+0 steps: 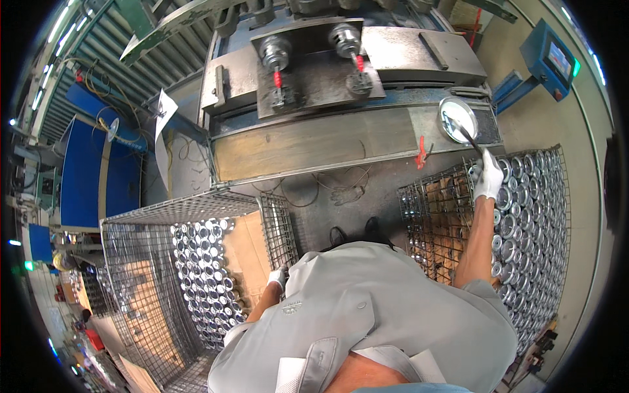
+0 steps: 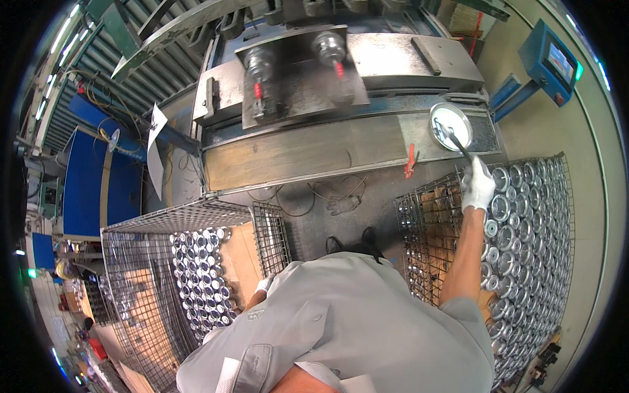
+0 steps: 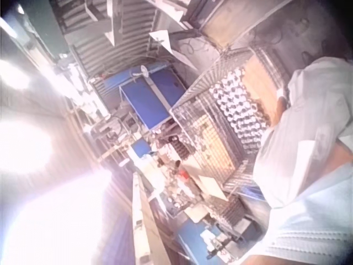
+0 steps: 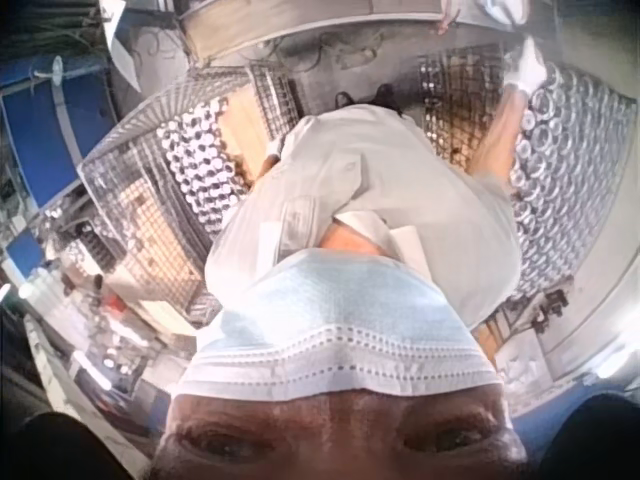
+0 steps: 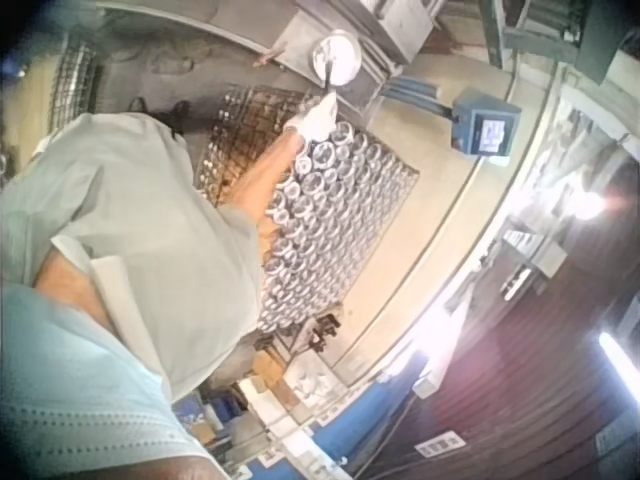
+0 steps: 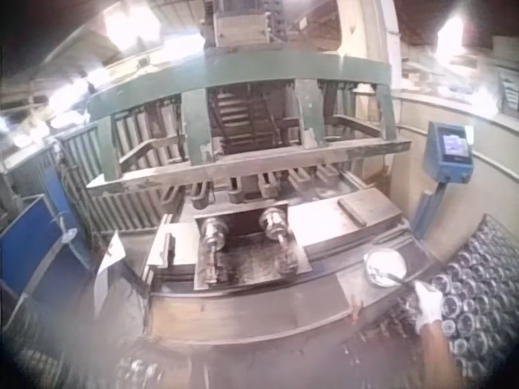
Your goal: The person processes and organizes circular metal components using a machine and a hand tool, then places them into a wire cage with cardboard sheets.
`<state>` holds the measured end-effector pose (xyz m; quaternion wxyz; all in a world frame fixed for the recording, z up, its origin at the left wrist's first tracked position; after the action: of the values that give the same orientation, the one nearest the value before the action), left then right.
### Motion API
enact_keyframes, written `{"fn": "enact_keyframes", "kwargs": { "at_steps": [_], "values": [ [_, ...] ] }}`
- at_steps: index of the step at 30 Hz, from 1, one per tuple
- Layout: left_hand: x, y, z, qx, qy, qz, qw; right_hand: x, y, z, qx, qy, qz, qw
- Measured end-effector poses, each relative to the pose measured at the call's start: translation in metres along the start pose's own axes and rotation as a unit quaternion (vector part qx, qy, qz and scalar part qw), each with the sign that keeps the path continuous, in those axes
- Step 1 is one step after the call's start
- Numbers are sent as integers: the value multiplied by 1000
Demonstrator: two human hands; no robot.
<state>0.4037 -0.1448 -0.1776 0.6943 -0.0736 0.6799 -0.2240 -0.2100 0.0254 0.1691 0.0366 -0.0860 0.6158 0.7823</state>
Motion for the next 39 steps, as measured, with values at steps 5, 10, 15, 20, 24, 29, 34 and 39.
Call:
{"fn": "enact_keyframes", "kwargs": {
  "at_steps": [5,10,15,20,24,29,34,39],
  "values": [
    [-37,10,12,-14,-12,-32,999,-76,90,-164,-16,171,185,968],
    [-48,47,24,-152,-46,-3,987,-114,120,-363,61,342,288,892],
    [-60,92,45,-222,-86,39,971,-105,136,-446,2,307,371,876],
    [-90,205,109,-112,-91,15,989,-73,139,-425,-34,219,366,904],
    [-65,195,98,-8,-78,-13,997,-5,121,-400,29,155,444,882],
    [-51,185,60,106,-81,-44,990,16,125,-327,49,180,255,949],
    [-27,156,23,216,-82,-87,969,86,106,-292,61,138,252,956],
    [-59,138,-12,252,-94,-111,957,121,96,-228,88,65,216,970]
  ]
}}
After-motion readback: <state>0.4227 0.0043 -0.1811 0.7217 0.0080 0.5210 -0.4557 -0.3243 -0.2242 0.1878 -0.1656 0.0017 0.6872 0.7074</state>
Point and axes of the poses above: each hand's wrist, its own x-axis towards the middle knuckle, its own z-axis out of the back of the hand, y = z × x, the point moved 3 cm from there along x, towards the middle knuckle, and after that the axes turned 13 degrees about -x, right-handed, at the moved point
